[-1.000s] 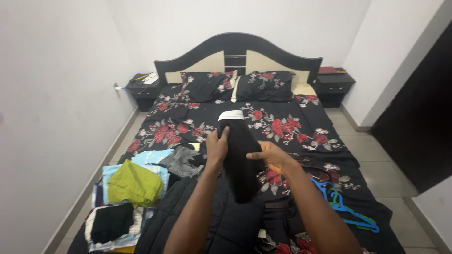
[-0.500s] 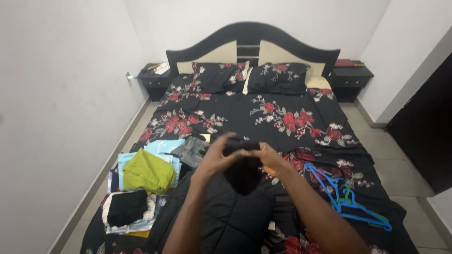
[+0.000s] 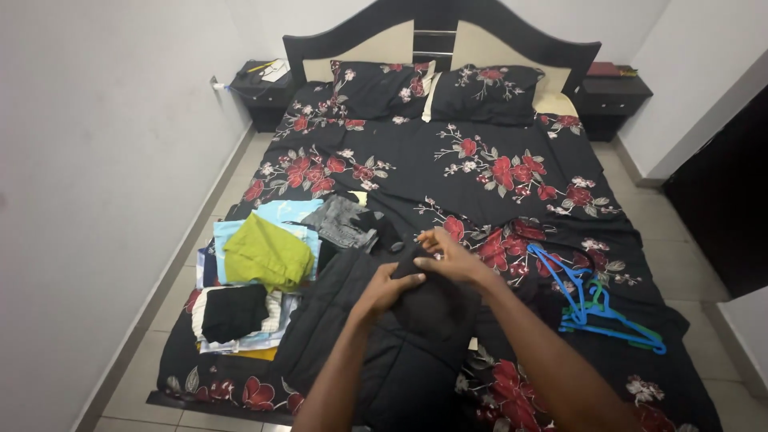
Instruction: Folding a large black comforter and smaller items of clothing on a bed.
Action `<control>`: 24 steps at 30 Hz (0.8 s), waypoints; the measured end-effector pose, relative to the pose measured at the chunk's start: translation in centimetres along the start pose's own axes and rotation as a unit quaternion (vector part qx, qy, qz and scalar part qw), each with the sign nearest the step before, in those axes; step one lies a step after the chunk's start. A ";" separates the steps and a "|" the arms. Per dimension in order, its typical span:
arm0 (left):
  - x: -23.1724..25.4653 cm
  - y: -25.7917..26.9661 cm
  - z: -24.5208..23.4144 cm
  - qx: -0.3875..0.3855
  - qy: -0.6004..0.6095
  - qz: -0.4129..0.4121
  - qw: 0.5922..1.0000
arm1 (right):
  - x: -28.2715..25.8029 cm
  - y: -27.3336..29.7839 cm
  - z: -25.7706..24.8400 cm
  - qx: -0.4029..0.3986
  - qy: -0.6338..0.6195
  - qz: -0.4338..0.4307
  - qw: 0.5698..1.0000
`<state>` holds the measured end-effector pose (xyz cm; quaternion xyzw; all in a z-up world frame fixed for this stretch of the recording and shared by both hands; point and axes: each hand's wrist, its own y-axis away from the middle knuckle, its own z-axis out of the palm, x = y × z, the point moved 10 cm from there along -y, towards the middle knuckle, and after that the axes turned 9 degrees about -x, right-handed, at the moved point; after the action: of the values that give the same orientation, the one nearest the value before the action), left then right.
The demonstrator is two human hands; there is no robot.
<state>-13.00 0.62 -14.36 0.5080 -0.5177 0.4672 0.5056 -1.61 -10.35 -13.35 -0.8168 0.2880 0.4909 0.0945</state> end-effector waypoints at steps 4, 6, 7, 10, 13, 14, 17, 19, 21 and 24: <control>-3.5 0.4 -1.1 -0.012 0.192 -0.006 0.981 | 3.3 -0.2 3.9 -0.078 -0.098 0.068 0.990; -6.0 -0.3 -3.0 0.006 0.215 -0.018 0.976 | 5.6 -0.6 5.9 -0.107 -0.128 0.150 0.974; -7.5 -0.7 -4.7 0.042 0.267 -0.011 0.963 | 5.2 -1.0 6.3 -0.099 -0.082 0.147 0.981; -7.8 1.5 -6.5 0.091 0.385 -0.008 0.918 | 4.7 -2.5 8.7 -0.095 -0.180 0.109 0.973; -8.1 4.3 -5.0 0.094 0.454 -0.060 0.884 | 5.0 -3.9 10.6 -0.061 -0.331 0.074 0.939; -8.8 5.0 -4.0 0.084 0.456 -0.111 0.879 | 5.4 -4.2 10.6 -0.026 -0.342 0.077 0.936; -14.5 5.6 -4.3 0.123 0.373 -0.158 0.906 | 6.8 -4.8 11.8 0.019 -0.312 0.085 0.946; -15.5 6.0 -4.8 0.165 0.344 -0.137 0.914 | 7.4 -3.7 12.9 0.019 -0.343 0.146 0.928; -17.4 6.1 -6.2 0.213 0.314 -0.107 0.919 | 7.3 -2.8 13.8 0.014 -0.368 0.200 0.908; -19.4 4.9 -7.8 0.228 0.304 -0.019 0.925 | 6.7 -1.9 16.0 -0.068 -0.392 0.262 0.879</control>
<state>-18.07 9.68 -33.21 0.4524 -0.2091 0.6950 0.5182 -10.13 -4.38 -27.30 -0.4563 0.3967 0.7964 0.0117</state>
